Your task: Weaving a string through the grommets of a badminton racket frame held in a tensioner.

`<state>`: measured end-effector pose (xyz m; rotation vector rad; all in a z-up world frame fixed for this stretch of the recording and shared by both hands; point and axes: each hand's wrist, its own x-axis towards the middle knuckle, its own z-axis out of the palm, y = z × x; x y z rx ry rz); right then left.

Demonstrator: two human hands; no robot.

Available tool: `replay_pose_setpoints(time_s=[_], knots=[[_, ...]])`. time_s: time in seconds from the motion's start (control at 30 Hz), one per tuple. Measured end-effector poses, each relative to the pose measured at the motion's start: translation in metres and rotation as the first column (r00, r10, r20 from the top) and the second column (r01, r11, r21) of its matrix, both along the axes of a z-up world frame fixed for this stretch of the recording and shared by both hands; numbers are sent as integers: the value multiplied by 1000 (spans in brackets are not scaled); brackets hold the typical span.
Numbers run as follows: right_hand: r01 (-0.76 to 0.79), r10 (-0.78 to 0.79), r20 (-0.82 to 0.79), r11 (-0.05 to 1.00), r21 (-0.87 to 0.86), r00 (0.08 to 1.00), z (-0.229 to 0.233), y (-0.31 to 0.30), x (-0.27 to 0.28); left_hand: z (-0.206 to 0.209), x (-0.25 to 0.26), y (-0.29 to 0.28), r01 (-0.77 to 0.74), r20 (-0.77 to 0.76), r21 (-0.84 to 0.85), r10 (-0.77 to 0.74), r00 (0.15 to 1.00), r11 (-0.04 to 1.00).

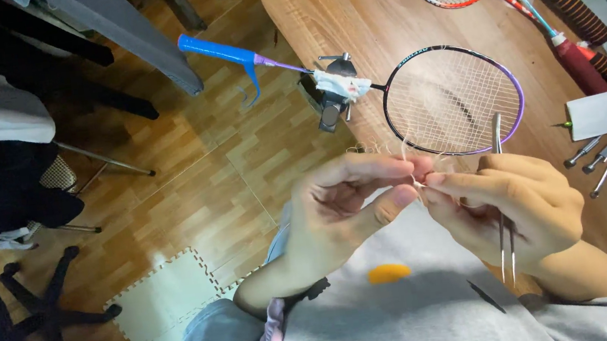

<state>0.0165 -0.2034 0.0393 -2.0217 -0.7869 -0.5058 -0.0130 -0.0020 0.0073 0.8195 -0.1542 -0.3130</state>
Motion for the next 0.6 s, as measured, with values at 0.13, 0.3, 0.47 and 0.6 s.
replay_pose_setpoints(time_s=[0.13,0.3,0.47,0.6], knots=[[-3,4,-27,999,39,1000,-3,2,-2,-7,-4,-6,-59,11,-23,59,998,998],[70,-58,-205,996,53,977,-12,-2,-14,-12,-4,-9,-130,67,3,129,989,992],[88,-76,-245,996,36,967,-7,0,-16,-4,-1,-8,-155,86,39,151,985,987],[100,-50,-341,987,129,939,-17,-5,-21,2,0,-4,-108,82,81,101,991,991]])
